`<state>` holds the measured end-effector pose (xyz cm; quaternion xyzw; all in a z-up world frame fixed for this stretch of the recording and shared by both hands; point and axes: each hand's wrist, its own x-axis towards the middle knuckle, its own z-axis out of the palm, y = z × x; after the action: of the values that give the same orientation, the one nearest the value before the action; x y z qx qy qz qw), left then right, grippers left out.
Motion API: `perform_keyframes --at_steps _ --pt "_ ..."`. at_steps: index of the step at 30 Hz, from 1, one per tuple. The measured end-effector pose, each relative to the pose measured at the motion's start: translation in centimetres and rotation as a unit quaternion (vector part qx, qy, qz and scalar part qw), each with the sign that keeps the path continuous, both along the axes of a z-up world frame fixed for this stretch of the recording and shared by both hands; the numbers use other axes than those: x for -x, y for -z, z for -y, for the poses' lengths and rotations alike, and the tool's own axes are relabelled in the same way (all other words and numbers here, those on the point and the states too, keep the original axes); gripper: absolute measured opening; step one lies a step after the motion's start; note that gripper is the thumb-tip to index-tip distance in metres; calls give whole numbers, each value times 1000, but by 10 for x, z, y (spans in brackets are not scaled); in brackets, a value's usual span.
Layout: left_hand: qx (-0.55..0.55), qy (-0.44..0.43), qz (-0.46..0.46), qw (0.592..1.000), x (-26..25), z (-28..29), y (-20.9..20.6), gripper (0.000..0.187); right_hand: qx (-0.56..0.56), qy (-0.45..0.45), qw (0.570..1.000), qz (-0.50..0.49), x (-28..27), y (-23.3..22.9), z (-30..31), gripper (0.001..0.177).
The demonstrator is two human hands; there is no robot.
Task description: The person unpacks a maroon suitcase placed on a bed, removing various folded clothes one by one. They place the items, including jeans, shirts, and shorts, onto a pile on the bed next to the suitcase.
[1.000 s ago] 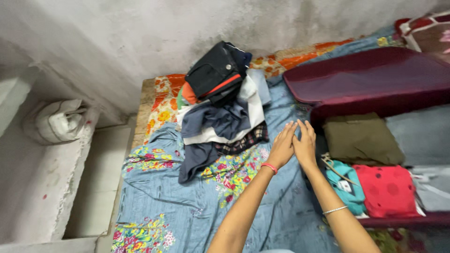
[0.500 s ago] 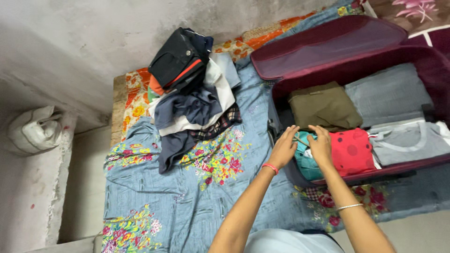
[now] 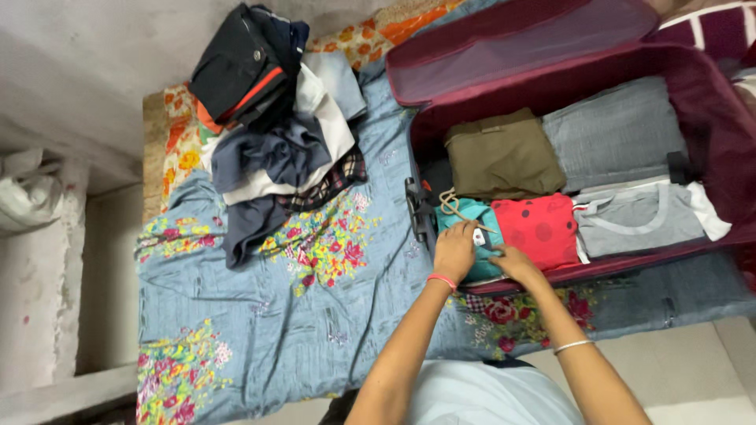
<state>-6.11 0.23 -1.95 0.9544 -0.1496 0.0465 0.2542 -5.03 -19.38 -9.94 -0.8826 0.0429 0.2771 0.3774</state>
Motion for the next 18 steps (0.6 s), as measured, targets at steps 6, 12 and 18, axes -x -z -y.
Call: perform_keyframes --at_steps 6,12,18 --pt "-270 -3 19 963 8 8 21 27 -73 -131 979 140 -9 32 -24 72" --pt "-320 8 -17 947 10 12 36 26 75 -119 980 141 -19 45 -56 82" --pt "-328 -26 43 943 13 12 30 33 211 -182 947 160 -13 16 -65 47"
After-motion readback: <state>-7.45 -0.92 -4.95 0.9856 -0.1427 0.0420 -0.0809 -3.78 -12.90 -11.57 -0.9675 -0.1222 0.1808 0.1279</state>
